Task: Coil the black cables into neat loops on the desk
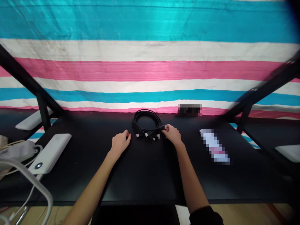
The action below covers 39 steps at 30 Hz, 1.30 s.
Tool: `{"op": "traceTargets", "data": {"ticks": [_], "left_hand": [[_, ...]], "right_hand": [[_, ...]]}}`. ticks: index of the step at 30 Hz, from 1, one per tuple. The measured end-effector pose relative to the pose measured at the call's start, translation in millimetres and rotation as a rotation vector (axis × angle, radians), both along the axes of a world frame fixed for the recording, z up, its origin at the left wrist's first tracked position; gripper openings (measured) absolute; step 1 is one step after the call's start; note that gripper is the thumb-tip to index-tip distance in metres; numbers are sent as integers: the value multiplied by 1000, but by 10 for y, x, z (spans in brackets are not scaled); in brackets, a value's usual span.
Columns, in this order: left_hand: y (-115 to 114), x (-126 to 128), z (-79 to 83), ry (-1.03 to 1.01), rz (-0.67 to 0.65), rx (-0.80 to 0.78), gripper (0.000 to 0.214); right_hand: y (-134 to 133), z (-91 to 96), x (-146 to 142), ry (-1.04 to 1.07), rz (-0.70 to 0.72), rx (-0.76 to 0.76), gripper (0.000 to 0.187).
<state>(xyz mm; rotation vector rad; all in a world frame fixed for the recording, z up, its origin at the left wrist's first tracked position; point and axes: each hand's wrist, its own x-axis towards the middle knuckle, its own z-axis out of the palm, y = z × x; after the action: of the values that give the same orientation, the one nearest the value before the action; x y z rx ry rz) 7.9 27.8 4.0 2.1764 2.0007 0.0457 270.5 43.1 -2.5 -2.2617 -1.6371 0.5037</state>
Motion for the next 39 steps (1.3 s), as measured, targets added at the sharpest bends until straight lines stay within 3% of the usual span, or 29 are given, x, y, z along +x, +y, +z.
{"op": "traceTargets", "data": {"ticks": [14,22,27,33,39], "left_hand": [[-4,7,19,-7,11,-8,32],[-5,4,13,-2,5,-3,32],[-3,5,10,2,4,-7,33],[3,8,4,7,8,-5,32],[2,8,-6,4,-2,4,31]], "right_hand": [[-1,-4,-1,44,1,13,18],[-1,-46,61,204,-36,131,13],[27,-95,99,396,-158,345,13],[110,10,47,750,-335,646,35],[80,210,26,1129,-310,695,48]]}}
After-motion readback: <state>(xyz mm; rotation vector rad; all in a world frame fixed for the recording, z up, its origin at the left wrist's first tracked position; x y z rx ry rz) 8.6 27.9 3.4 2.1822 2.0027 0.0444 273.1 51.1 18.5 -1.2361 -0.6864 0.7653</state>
